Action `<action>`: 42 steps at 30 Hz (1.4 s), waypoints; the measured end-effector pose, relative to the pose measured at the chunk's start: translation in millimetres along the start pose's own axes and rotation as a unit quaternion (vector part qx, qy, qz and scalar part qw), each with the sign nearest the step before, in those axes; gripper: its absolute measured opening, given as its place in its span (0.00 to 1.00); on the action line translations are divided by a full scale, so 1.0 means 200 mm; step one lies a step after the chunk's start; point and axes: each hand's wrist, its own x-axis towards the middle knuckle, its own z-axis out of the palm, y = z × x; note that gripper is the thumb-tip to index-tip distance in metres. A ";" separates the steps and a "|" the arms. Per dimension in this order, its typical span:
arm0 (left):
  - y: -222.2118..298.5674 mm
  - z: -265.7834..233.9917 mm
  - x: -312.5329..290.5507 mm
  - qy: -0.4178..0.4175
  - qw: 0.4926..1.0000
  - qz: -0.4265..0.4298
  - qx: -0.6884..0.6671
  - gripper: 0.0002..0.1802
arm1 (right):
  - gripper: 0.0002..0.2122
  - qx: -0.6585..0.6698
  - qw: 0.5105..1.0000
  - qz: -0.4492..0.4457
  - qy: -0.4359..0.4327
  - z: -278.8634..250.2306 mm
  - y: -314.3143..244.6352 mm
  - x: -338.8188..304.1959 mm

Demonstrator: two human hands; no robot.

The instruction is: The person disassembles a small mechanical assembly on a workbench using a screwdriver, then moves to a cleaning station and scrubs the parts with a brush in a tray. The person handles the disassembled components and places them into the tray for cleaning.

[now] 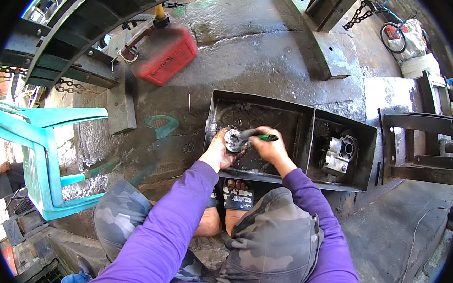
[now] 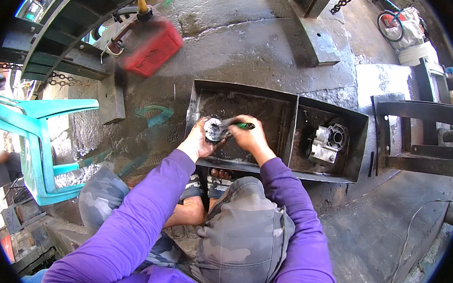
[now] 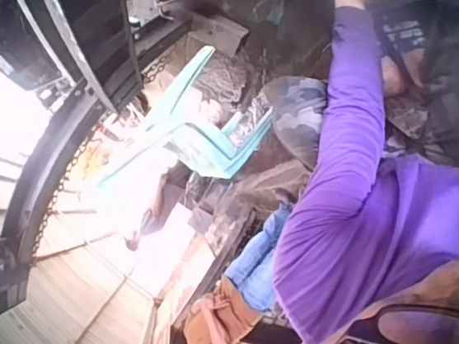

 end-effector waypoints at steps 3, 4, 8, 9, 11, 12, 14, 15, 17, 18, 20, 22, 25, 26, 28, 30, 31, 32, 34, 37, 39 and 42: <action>0.01 0.00 -0.03 0.002 0.999 0.011 0.038 0.23 | 0.09 0.012 0.989 -0.148 0.005 -0.05 -0.04 -0.03; 0.01 0.00 -0.03 0.006 0.998 0.014 0.056 0.24 | 0.09 -0.007 0.987 -0.151 -0.048 -0.03 -0.06 -0.04; 0.02 0.01 -0.03 -0.031 0.994 0.020 0.103 0.23 | 0.08 -0.031 0.997 -0.053 0.056 -0.01 -0.08 -0.08; 0.01 0.00 -0.03 -0.062 0.994 0.006 0.095 0.23 | 0.08 -0.043 0.989 -0.082 0.112 -0.01 -0.07 -0.07; 0.01 0.00 -0.03 -0.056 0.996 -0.024 0.060 0.23 | 0.10 0.008 0.956 -0.249 -0.154 -0.02 -0.02 -0.03; 0.02 0.00 -0.03 -0.012 0.997 -0.006 0.074 0.24 | 0.10 -0.011 0.976 -0.206 -0.075 -0.03 0.03 -0.01; 0.02 -0.01 -0.04 -0.009 0.996 0.025 0.084 0.26 | 0.10 -0.124 0.970 -0.192 0.087 -0.05 0.15 0.07; 0.02 -0.01 -0.04 0.003 0.997 0.010 0.081 0.28 | 0.11 -0.123 0.968 -0.138 0.171 -0.05 0.21 0.10; 0.02 -0.02 -0.03 0.038 0.998 -0.008 0.046 0.29 | 0.12 -0.108 0.949 -0.123 0.270 -0.02 0.32 0.12; 0.02 -0.03 -0.02 0.027 0.999 -0.003 0.033 0.28 | 0.13 -0.188 0.927 -0.083 0.312 0.02 0.35 0.10; 0.03 -0.03 0.01 0.036 0.999 0.027 0.024 0.25 | 0.15 -0.007 0.990 0.080 0.116 0.07 0.34 0.06; 0.02 -0.05 0.03 0.041 0.998 0.042 0.014 0.23 | 0.13 0.099 0.989 0.108 0.017 0.11 0.26 0.01; 0.00 -0.07 0.05 0.079 0.993 0.043 0.075 0.20 | 0.07 0.107 0.988 -0.069 -0.082 0.11 0.08 -0.08; -0.01 -0.06 0.05 0.013 1.000 0.013 0.016 0.21 | 0.08 0.085 0.991 -0.067 -0.079 0.10 0.02 -0.08; -0.03 -0.05 0.05 0.017 0.999 0.013 0.034 0.20 | 0.08 -0.002 1.000 -0.023 0.017 0.05 -0.06 -0.08; -0.03 -0.03 0.04 0.028 0.998 0.010 0.047 0.20 | 0.08 -0.030 0.993 -0.098 0.053 0.01 -0.12 -0.07; -0.03 -0.02 0.04 0.049 0.994 0.010 0.097 0.21 | 0.08 -0.010 0.986 -0.164 -0.025 0.00 -0.14 -0.07; -0.02 -0.02 0.04 0.044 0.995 -0.007 0.092 0.21 | 0.08 0.040 0.966 -0.193 -0.168 -0.01 -0.15 -0.06; 0.00 -0.01 0.04 0.024 0.997 -0.010 0.073 0.22 | 0.09 -0.027 0.985 -0.163 -0.045 0.00 -0.15 -0.05; 0.00 -0.02 0.04 0.046 0.996 -0.006 0.076 0.24 | 0.09 0.001 0.988 -0.107 0.110 0.00 -0.10 -0.04; 0.01 -0.03 0.05 -0.040 0.998 -0.039 0.015 0.22 | 0.10 -0.049 0.953 -0.270 -0.128 0.03 -0.02 -0.03; 0.00 -0.05 0.04 -0.012 0.998 0.007 0.060 0.22 | 0.08 0.017 0.999 -0.029 0.043 -0.04 0.17 0.10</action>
